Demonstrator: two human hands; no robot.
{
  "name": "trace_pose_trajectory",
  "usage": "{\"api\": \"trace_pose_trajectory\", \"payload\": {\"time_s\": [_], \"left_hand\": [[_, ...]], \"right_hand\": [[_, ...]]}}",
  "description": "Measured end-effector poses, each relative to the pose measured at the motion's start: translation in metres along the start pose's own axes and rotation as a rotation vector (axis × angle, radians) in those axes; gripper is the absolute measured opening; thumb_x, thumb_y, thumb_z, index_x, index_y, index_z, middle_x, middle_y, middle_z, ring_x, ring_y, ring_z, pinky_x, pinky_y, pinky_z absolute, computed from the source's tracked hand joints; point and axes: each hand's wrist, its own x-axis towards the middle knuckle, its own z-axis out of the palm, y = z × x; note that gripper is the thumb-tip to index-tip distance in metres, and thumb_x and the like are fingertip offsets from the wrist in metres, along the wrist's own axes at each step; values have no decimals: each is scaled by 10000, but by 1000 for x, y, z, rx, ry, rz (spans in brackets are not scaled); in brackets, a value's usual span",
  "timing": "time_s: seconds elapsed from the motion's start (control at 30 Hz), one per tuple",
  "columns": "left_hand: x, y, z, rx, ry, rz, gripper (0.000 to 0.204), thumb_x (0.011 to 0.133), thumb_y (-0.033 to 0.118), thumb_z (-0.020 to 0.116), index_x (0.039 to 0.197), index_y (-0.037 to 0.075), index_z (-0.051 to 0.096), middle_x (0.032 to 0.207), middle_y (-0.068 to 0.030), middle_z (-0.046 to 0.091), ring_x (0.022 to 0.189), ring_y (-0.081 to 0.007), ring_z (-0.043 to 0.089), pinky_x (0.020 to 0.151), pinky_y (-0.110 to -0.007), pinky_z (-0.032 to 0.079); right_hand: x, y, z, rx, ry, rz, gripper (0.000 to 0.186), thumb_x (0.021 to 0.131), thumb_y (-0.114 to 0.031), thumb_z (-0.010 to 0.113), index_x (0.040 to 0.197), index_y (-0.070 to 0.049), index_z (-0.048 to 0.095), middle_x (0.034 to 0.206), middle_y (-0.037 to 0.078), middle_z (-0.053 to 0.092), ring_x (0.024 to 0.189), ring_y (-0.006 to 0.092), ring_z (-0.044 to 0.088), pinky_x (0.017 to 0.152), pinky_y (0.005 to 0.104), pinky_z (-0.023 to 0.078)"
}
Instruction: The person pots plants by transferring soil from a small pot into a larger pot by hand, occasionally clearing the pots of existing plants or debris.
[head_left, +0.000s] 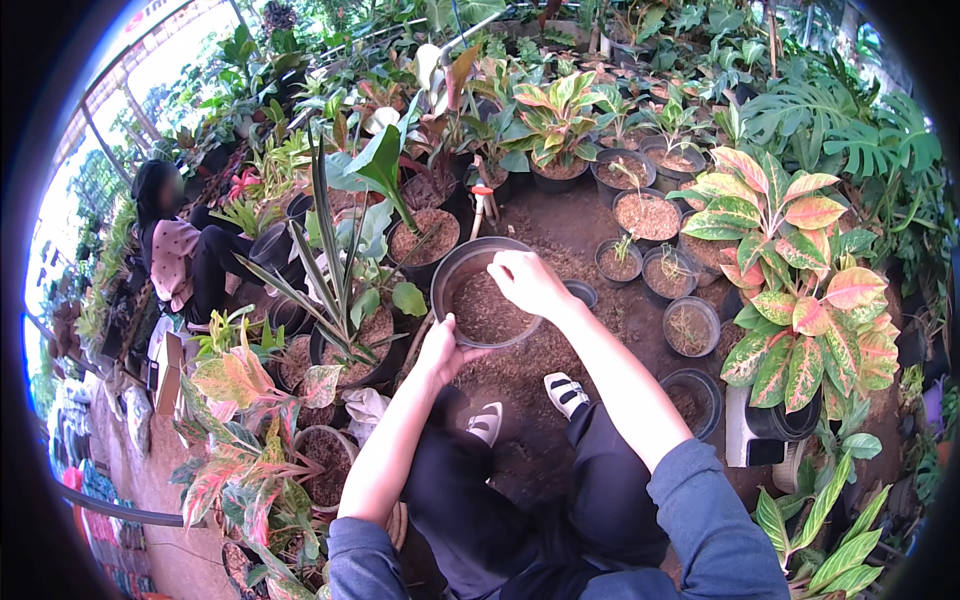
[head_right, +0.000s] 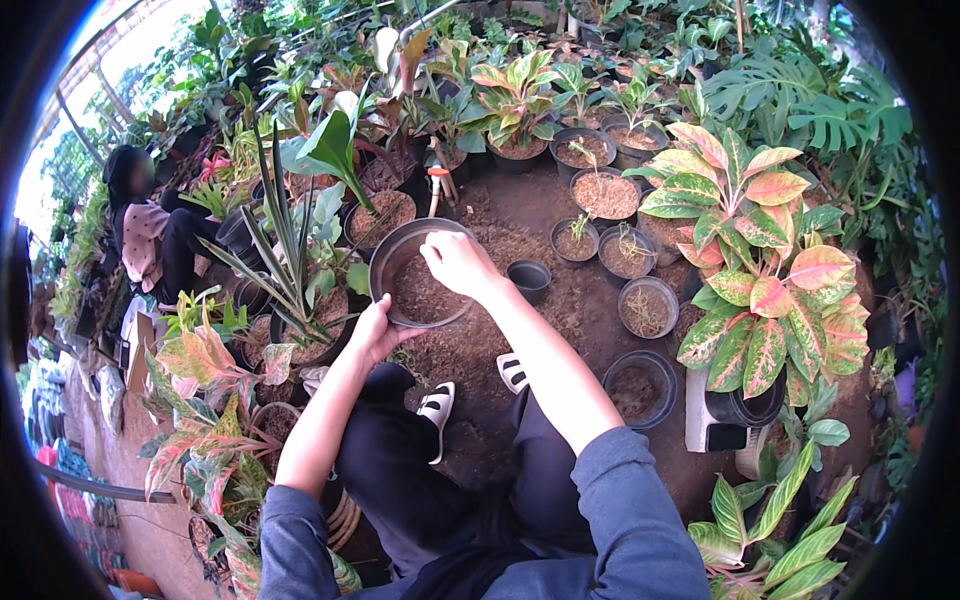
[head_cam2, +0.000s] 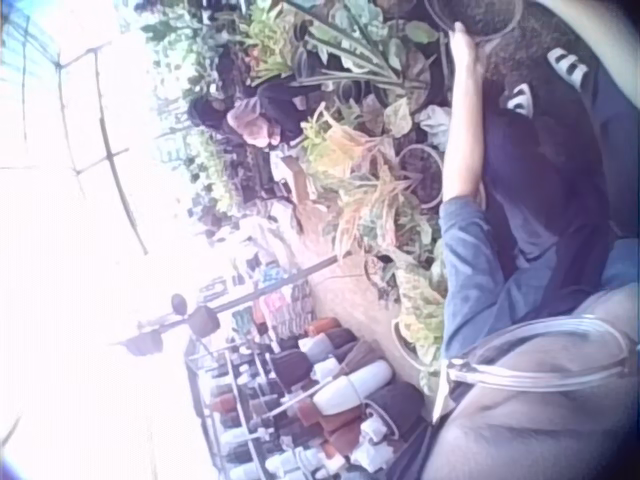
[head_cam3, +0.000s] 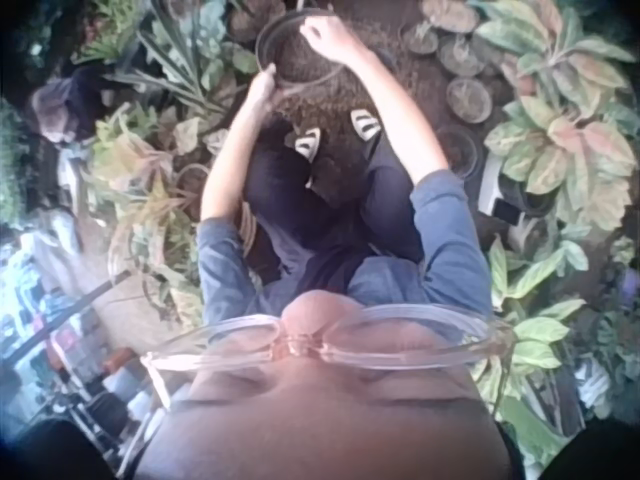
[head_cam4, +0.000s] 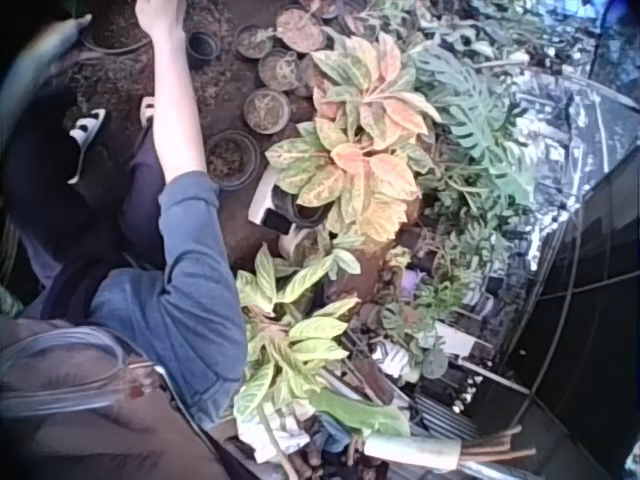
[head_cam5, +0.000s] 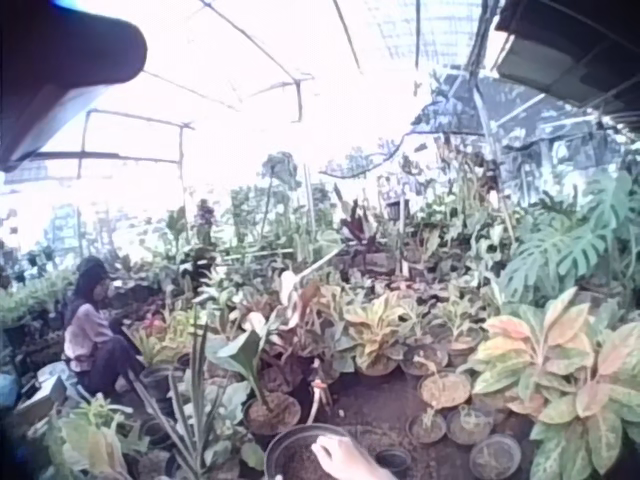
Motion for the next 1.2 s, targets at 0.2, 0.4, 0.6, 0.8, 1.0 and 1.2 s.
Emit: {"api": "trace_pose_trajectory", "payload": {"time_s": [0.2,0.4,0.6,0.8,1.0,1.2], "left_hand": [[13,2,-32,-214,85,48,438,937,229,148,1280,-44,159,1292,-270,273,1165,-426,336,890,-577,384],[7,0,-53,-321,188,-21,448,933,221,155,1271,-74,150,1277,-304,266,1151,-488,308,878,-579,391],[37,-9,-88,-163,247,-191,471,926,251,114,1292,-40,161,1296,-289,252,1151,-504,294,856,-570,413],[147,-56,-105,121,366,-79,385,844,96,227,1219,16,259,1181,-243,411,898,-410,560,577,-539,541],[207,-110,-125,48,635,-39,367,812,49,321,1172,5,374,1095,-224,471,878,-404,560,596,-514,548],[216,-168,-124,-235,503,-35,327,899,141,364,1199,23,309,1196,-222,391,996,-416,498,713,-561,499]], "right_hand": [[-4,39,-28,-22,252,151,188,794,-148,530,698,9,494,698,165,514,653,328,535,580,386,411],[-24,96,-30,-91,183,277,199,772,-183,549,690,-5,514,702,160,547,681,325,550,627,403,430],[-36,125,-24,-94,-91,550,198,727,-228,559,784,-41,589,842,166,619,805,304,603,712,384,469],[-43,150,-12,-184,-373,569,253,729,-200,520,864,-2,600,887,208,607,857,315,597,748,388,472],[-48,167,12,-329,-649,750,282,717,-222,554,907,-21,609,943,182,604,914,303,578,796,377,454],[-56,182,15,-367,-685,849,300,743,-289,589,911,-43,619,982,156,602,950,282,564,816,361,440]]}}
